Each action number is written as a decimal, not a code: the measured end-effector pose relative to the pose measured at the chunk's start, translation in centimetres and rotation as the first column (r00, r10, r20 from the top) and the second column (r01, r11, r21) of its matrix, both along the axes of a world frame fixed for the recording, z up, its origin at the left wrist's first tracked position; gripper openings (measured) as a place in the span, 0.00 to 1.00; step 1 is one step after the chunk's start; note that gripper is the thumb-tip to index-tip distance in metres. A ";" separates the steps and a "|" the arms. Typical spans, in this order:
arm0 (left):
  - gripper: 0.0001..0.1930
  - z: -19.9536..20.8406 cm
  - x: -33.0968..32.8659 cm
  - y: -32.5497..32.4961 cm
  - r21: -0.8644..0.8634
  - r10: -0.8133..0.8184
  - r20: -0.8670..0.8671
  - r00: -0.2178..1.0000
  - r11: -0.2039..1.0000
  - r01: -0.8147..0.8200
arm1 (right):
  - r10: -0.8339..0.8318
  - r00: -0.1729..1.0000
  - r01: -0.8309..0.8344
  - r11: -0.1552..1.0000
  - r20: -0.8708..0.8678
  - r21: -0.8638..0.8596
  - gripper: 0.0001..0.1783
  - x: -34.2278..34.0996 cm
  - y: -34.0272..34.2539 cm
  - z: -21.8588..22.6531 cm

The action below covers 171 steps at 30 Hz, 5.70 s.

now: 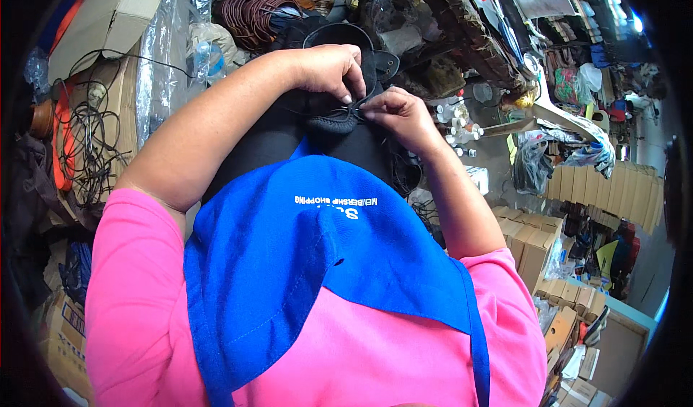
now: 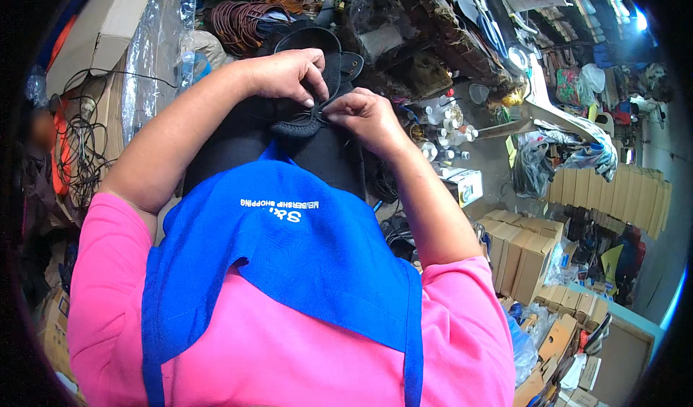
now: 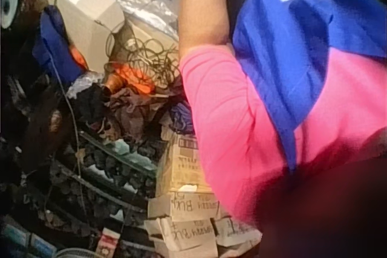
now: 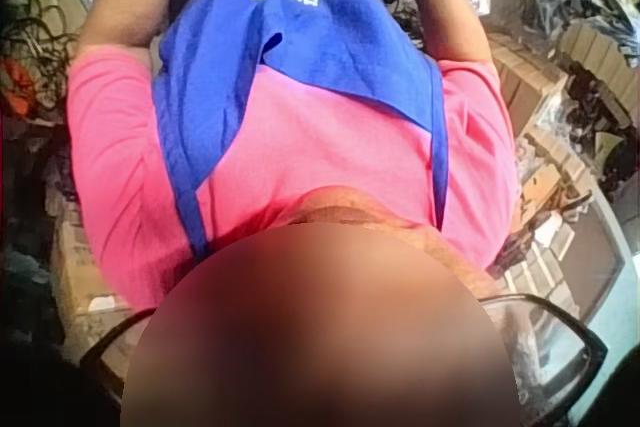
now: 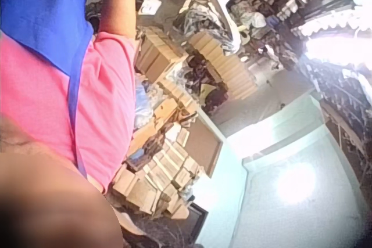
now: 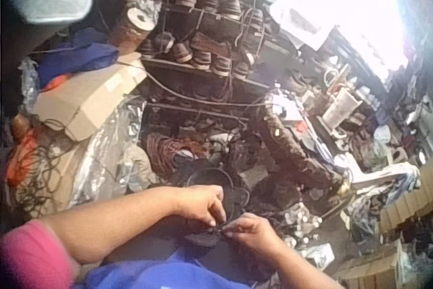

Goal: Hand-sewing the interior edge or lining of a black shoe using a needle and thread.

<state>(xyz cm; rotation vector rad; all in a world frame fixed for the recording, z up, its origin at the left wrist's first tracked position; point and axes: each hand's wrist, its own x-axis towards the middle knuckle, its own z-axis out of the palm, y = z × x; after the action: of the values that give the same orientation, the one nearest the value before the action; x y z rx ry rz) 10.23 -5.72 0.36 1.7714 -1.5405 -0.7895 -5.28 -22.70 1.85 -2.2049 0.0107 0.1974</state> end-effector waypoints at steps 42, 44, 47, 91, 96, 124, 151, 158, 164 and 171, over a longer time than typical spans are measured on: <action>0.09 -1.3 -6.6 6.1 -0.287 0.560 0.302 0.771 0.825 -0.487 | 0.123 0.992 -0.124 0.992 -0.018 -0.037 0.18 0.5 -1.2 -0.4; 0.09 -1.3 -6.5 6.2 -0.292 0.564 0.298 0.770 0.822 -0.489 | 0.122 0.992 -0.122 0.992 -0.023 -0.037 0.19 0.6 -1.2 -0.3; 0.08 -1.6 -6.3 6.5 -0.281 0.570 0.247 0.784 0.816 -0.505 | 0.121 0.992 -0.122 0.992 -0.018 -0.034 0.21 0.5 -1.3 -0.6; 0.03 -0.3 -6.1 5.2 -0.028 0.493 0.210 0.844 0.866 -0.499 | 0.093 0.994 -0.097 0.993 0.063 0.062 0.17 -0.6 -1.6 -2.6; 0.03 0.1 -6.4 5.3 0.028 0.504 0.167 0.847 0.856 -0.515 | 0.057 0.996 -0.053 0.996 0.070 -0.066 0.15 -1.4 0.0 -1.1; 0.09 -1.3 -6.4 4.6 0.082 0.574 -0.119 0.810 0.819 -0.568 | -0.104 0.945 0.243 0.860 -0.311 0.449 0.16 -1.1 0.4 -1.1; 0.09 0.9 -4.0 3.5 -0.363 0.621 0.240 0.746 0.770 -0.525 | -0.054 0.971 0.151 0.892 -0.232 0.426 0.13 -1.0 -0.1 -1.6; 0.10 0.0 -6.3 5.1 -0.129 0.565 0.124 0.816 0.824 -0.552 | -0.046 0.947 0.184 0.887 -0.317 0.423 0.12 -0.6 0.1 -0.8; 0.09 -0.5 -6.2 4.3 0.068 0.567 0.091 0.819 0.817 -0.573 | -0.079 0.953 0.191 0.905 -0.291 0.381 0.13 -0.5 0.5 -1.1; 0.07 -0.1 -6.3 3.1 0.220 0.534 -0.055 0.844 0.831 -0.512 | -0.062 0.965 0.106 0.980 -0.254 0.167 0.08 1.1 1.3 0.4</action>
<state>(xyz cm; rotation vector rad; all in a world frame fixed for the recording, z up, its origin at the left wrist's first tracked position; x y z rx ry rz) 3.97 -2.63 0.29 2.1165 -0.8453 -0.7602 -4.14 -21.43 2.26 -1.9837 0.2173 0.4097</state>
